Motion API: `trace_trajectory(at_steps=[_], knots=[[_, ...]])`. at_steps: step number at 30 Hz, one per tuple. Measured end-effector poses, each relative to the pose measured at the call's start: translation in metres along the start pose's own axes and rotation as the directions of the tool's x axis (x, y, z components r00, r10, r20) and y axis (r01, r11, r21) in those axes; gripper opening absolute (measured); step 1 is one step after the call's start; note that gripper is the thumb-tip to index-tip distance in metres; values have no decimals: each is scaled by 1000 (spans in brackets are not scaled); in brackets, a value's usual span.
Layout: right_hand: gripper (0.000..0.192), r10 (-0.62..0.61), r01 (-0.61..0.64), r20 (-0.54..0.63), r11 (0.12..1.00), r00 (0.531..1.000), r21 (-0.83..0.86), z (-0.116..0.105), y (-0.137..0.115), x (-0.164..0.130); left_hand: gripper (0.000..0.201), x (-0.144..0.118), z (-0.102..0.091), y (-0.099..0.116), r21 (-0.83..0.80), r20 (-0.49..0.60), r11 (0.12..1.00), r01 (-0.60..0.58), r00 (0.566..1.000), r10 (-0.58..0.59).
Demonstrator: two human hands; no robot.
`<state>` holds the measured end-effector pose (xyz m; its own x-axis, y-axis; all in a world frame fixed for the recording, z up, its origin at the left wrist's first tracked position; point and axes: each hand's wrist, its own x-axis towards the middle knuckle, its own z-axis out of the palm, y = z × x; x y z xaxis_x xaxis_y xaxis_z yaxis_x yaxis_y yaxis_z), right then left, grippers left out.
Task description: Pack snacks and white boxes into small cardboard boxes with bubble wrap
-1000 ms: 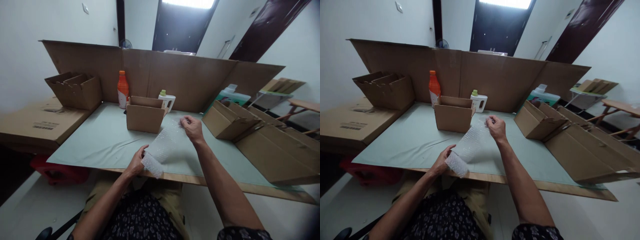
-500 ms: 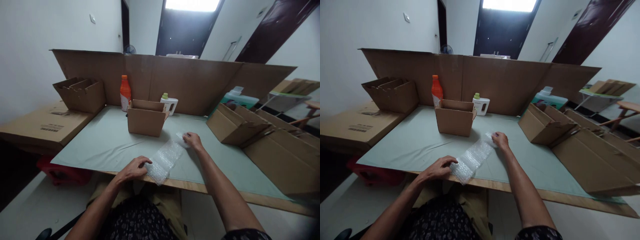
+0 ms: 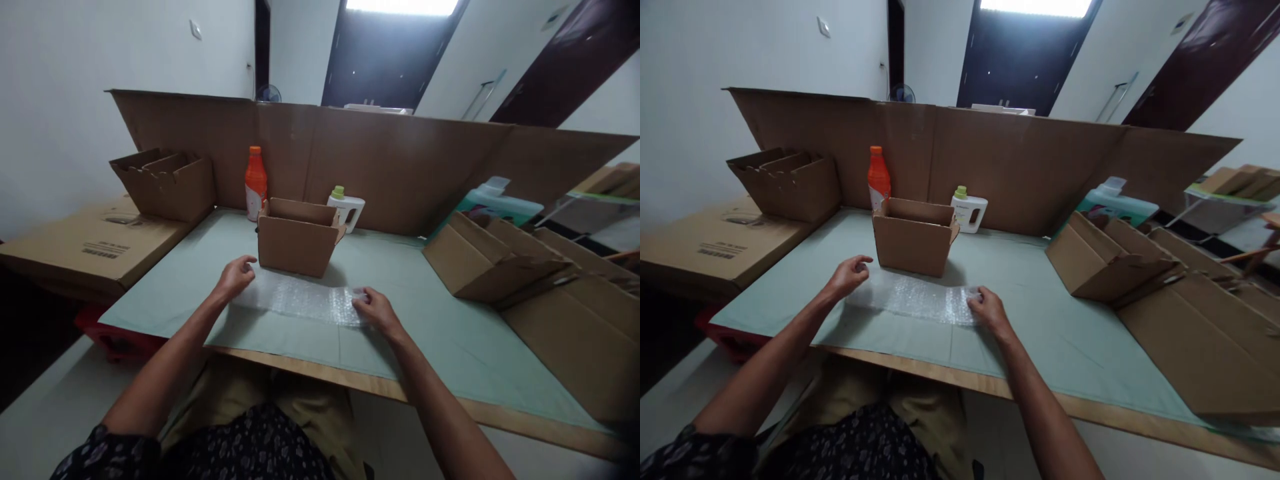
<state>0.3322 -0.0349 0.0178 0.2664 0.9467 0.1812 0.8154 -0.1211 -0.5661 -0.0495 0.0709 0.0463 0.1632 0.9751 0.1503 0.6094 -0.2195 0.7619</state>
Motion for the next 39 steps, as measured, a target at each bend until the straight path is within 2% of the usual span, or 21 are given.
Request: trace_trajectory(at_steps=[2, 4, 7, 9, 12, 16, 20, 23, 25, 26, 28, 30, 32, 33, 34, 36, 39], knots=[[30, -8, 7, -25, 1000, 1000, -22, 7, -5, 0, 50, 12, -4, -11, 38, -68, 999, 26, 997, -24], [40, -16, 12, -83, 999, 996, -44, 5, -7, 3, 57, 19, -3, -19, 53, -117, 998, 32, 993, -25], [48, -63, 58, -130, 997, 989, -42, -1, -14, 14, 67, 28, 4, -26, 22, -133, 1000, 0, 991, 3], [54, -102, 104, -96, 994, 990, 15, 5, -25, 27, 72, 38, 11, -27, -25, -113, 999, -25, 993, 22], [66, -135, 134, -7, 977, 991, 167, 29, -47, 52, 71, 54, 26, -22, -106, -48, 993, -58, 997, 54], [54, -118, 106, 31, 962, 993, 250, 54, -63, 89, 54, 72, 47, -13, -172, 10, 981, -86, 996, 89], [44, -80, 76, 8, 968, 997, 240, 46, -53, 110, 55, 74, 52, -11, -178, 23, 981, -76, 996, 82], [47, -77, 85, -49, 976, 996, 201, 35, -47, 97, 67, 54, 46, -13, -91, -34, 992, -93, 995, 90], [47, -156, 169, -101, 975, 983, 142, 39, -54, 72, 66, 30, 43, -14, 43, -45, 980, -194, 980, 196], [46, -223, 234, -102, 966, 969, 106, 46, -61, 56, 62, 16, 44, -15, 109, -1, 956, -272, 962, 273], [46, -379, 380, -19, 924, 925, 45, 67, -83, 22, 55, -10, 47, -14, 183, 168, 891, -414, 907, 387], [51, -492, 494, 139, 869, 859, 22, 89, -104, -6, 54, -30, 50, -16, 222, 338, 848, -482, 854, 397], [54, -539, 559, 260, 829, 801, -5, 100, -111, -23, 57, -42, 47, -23, 273, 430, 831, -485, 834, 346], [55, -534, 566, 290, 824, 794, -29, 100, -105, -29, 57, -47, 42, -29, 300, 441, 828, -473, 839, 320], [56, -512, 552, 297, 832, 806, -64, 94, -92, -34, 56, -50, 36, -36, 323, 432, 829, -456, 850, 300], [54, -417, 461, 250, 873, 874, -157, 70, -49, -42, 54, -55, 20, -52, 352, 385, 839, -415, 881, 275], [51, -194, 204, 61, 929, 979, -310, 18, 30, -51, 50, -59, 1, -70, 354, 334, 860, -368, 908, 251]])
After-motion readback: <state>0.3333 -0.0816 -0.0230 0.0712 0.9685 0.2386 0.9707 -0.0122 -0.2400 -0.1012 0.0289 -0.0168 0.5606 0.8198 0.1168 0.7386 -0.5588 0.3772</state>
